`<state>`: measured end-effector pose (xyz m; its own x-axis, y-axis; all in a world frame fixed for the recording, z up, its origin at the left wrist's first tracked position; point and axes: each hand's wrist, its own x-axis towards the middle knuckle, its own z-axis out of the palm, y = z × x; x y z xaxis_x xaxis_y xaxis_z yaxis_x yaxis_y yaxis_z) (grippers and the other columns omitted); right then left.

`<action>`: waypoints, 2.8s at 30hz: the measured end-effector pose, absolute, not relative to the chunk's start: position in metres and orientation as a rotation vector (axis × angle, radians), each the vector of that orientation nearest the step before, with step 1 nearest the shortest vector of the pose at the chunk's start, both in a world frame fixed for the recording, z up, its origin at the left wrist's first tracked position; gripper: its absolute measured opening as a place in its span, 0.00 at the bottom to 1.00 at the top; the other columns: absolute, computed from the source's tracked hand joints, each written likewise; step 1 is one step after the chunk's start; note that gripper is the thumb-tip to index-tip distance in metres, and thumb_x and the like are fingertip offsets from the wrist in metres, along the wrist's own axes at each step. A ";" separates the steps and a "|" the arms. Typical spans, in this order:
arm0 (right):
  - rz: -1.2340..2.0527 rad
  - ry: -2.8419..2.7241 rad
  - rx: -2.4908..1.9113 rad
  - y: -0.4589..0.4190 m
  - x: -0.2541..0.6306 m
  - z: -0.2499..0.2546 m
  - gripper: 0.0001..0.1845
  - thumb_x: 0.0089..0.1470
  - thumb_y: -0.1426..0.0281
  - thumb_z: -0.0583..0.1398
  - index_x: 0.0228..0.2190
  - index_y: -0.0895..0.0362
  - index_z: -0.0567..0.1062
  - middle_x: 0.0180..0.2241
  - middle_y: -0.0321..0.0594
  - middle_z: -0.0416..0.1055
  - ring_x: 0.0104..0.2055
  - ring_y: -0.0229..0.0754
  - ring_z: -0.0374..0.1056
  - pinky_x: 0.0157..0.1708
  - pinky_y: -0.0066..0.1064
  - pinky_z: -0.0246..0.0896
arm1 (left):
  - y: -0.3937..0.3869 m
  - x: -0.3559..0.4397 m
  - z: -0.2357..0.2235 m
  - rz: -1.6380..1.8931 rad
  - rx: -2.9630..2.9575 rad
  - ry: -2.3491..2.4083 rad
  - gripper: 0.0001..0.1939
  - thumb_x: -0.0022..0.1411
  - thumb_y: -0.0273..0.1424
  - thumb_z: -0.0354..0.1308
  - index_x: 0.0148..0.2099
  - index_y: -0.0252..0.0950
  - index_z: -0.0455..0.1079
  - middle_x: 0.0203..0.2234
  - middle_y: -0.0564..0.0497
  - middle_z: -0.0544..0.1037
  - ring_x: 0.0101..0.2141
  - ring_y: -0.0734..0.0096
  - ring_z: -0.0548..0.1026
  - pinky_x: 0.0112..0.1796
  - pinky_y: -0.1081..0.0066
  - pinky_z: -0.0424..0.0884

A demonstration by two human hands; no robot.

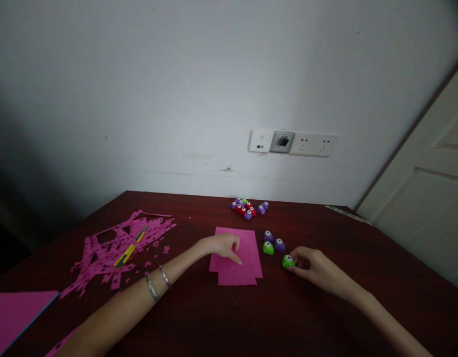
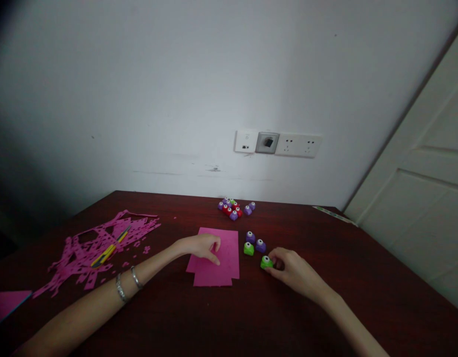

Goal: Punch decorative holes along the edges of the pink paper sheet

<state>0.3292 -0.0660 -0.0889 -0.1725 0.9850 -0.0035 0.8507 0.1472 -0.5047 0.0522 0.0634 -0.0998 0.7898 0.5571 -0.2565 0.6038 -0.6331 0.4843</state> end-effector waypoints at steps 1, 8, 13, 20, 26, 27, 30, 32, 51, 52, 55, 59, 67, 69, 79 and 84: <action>0.562 -2.121 -1.766 -0.066 0.327 -0.089 0.11 0.49 0.62 0.57 0.31 0.56 0.72 0.30 0.39 0.71 0.29 0.39 0.65 0.28 0.27 0.58 | 0.064 0.052 -0.101 -0.108 2.416 0.855 0.23 0.43 0.48 0.63 0.35 0.37 0.64 0.29 0.53 0.68 0.28 0.72 0.64 0.27 0.74 0.57; 0.473 -2.177 -1.843 -0.066 0.320 -0.078 0.16 0.44 0.59 0.61 0.33 0.55 0.71 0.31 0.38 0.71 0.30 0.40 0.66 0.29 0.28 0.57 | 0.061 0.051 -0.098 -0.146 2.398 0.890 0.24 0.43 0.48 0.63 0.36 0.37 0.64 0.29 0.54 0.68 0.28 0.73 0.65 0.26 0.75 0.57; 0.413 -2.083 -1.761 -0.050 0.326 -0.068 0.19 0.54 0.54 0.51 0.27 0.56 0.70 0.26 0.38 0.71 0.27 0.39 0.65 0.27 0.28 0.56 | 0.059 0.050 -0.095 -0.142 2.396 0.894 0.24 0.43 0.47 0.63 0.37 0.36 0.64 0.29 0.54 0.68 0.28 0.72 0.65 0.26 0.75 0.57; 0.200 -1.873 -1.859 -0.008 0.346 -0.114 0.21 0.57 0.56 0.45 0.22 0.55 0.64 0.20 0.37 0.67 0.23 0.39 0.63 0.24 0.28 0.52 | 0.063 0.050 -0.101 -0.121 2.407 0.868 0.24 0.42 0.47 0.64 0.37 0.36 0.65 0.28 0.54 0.68 0.28 0.73 0.65 0.26 0.75 0.57; 0.021 -1.947 -2.041 -0.003 0.340 -0.131 0.15 0.57 0.61 0.47 0.24 0.54 0.65 0.25 0.38 0.70 0.28 0.41 0.67 0.25 0.27 0.49 | 0.064 0.054 -0.102 -0.007 2.329 0.928 0.14 0.51 0.41 0.58 0.26 0.35 0.66 0.21 0.55 0.67 0.24 0.75 0.65 0.25 0.75 0.57; 0.016 -1.959 -2.049 -0.004 0.339 -0.131 0.15 0.57 0.62 0.47 0.24 0.54 0.64 0.26 0.38 0.70 0.28 0.41 0.67 0.25 0.26 0.49 | 0.067 0.055 -0.103 0.063 2.295 0.977 0.13 0.52 0.39 0.57 0.25 0.34 0.66 0.20 0.55 0.67 0.24 0.74 0.65 0.25 0.75 0.58; 0.023 -1.952 -2.084 -0.006 0.337 -0.129 0.14 0.57 0.62 0.47 0.25 0.54 0.64 0.27 0.38 0.71 0.29 0.41 0.68 0.24 0.26 0.48 | 0.086 0.057 -0.102 0.400 2.200 1.174 0.07 0.50 0.33 0.57 0.29 0.34 0.68 0.23 0.54 0.70 0.26 0.73 0.68 0.27 0.75 0.60; 0.030 -1.954 -2.088 -0.007 0.336 -0.128 0.14 0.57 0.62 0.46 0.25 0.54 0.63 0.28 0.38 0.71 0.29 0.41 0.68 0.24 0.26 0.47 | 0.107 0.059 -0.101 0.647 2.129 1.335 0.09 0.49 0.30 0.57 0.35 0.34 0.67 0.27 0.53 0.72 0.28 0.74 0.69 0.29 0.75 0.62; 0.055 -1.902 -2.034 0.003 0.347 -0.139 0.14 0.55 0.62 0.49 0.22 0.54 0.63 0.24 0.36 0.70 0.25 0.39 0.66 0.22 0.26 0.45 | 0.191 0.080 -0.128 0.857 2.193 1.503 0.12 0.51 0.37 0.57 0.36 0.36 0.72 0.35 0.50 0.75 0.35 0.69 0.71 0.35 0.75 0.64; 0.044 -1.904 -2.030 0.003 0.347 -0.139 0.14 0.55 0.62 0.49 0.22 0.54 0.64 0.23 0.36 0.70 0.25 0.39 0.66 0.22 0.26 0.45 | 0.192 0.080 -0.128 0.844 2.200 1.510 0.12 0.51 0.37 0.57 0.36 0.36 0.72 0.35 0.49 0.75 0.35 0.69 0.72 0.35 0.74 0.64; -0.001 -1.917 -2.018 0.001 0.345 -0.138 0.14 0.55 0.63 0.49 0.22 0.54 0.63 0.24 0.37 0.70 0.26 0.39 0.66 0.23 0.26 0.45 | 0.191 0.080 -0.128 0.809 2.220 1.540 0.14 0.50 0.38 0.57 0.38 0.36 0.72 0.36 0.48 0.75 0.36 0.68 0.72 0.34 0.74 0.64; -0.024 -1.934 -2.021 -0.001 0.342 -0.136 0.13 0.56 0.63 0.48 0.23 0.54 0.63 0.25 0.37 0.70 0.27 0.39 0.66 0.23 0.26 0.45 | 0.187 0.081 -0.128 0.779 2.265 1.558 0.16 0.50 0.37 0.58 0.41 0.35 0.71 0.38 0.47 0.74 0.37 0.67 0.71 0.34 0.74 0.63; -0.021 -1.953 -2.010 -0.002 0.344 -0.136 0.13 0.56 0.64 0.48 0.23 0.54 0.63 0.27 0.37 0.71 0.27 0.38 0.66 0.23 0.26 0.45 | 0.185 0.081 -0.128 0.735 2.384 1.529 0.13 0.52 0.39 0.56 0.37 0.36 0.71 0.36 0.48 0.74 0.36 0.67 0.72 0.33 0.73 0.64; -0.023 -1.945 -2.013 -0.002 0.344 -0.137 0.13 0.56 0.64 0.49 0.23 0.54 0.63 0.27 0.36 0.70 0.26 0.38 0.66 0.22 0.26 0.45 | 0.184 0.081 -0.128 0.730 2.407 1.524 0.14 0.52 0.39 0.55 0.37 0.37 0.71 0.36 0.48 0.73 0.35 0.67 0.71 0.33 0.73 0.64; -0.030 -1.955 -2.022 0.000 0.345 -0.139 0.12 0.56 0.64 0.49 0.24 0.54 0.64 0.27 0.37 0.71 0.27 0.38 0.66 0.23 0.26 0.45 | 0.184 0.081 -0.129 0.710 2.425 1.528 0.14 0.54 0.40 0.55 0.38 0.37 0.71 0.36 0.48 0.72 0.35 0.68 0.71 0.34 0.74 0.65; -0.053 -1.955 -2.006 -0.001 0.345 -0.139 0.13 0.56 0.64 0.49 0.24 0.54 0.64 0.27 0.36 0.70 0.27 0.38 0.66 0.23 0.26 0.45 | 0.188 0.080 -0.130 0.745 2.368 1.530 0.12 0.52 0.38 0.56 0.37 0.36 0.71 0.36 0.49 0.73 0.34 0.70 0.71 0.32 0.75 0.63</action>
<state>0.3445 -0.0007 -0.1388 0.0536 0.9644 0.2590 0.9770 0.0030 -0.2133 0.0802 0.1882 -0.1301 0.3276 0.8985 0.2924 0.7845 -0.4311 0.4458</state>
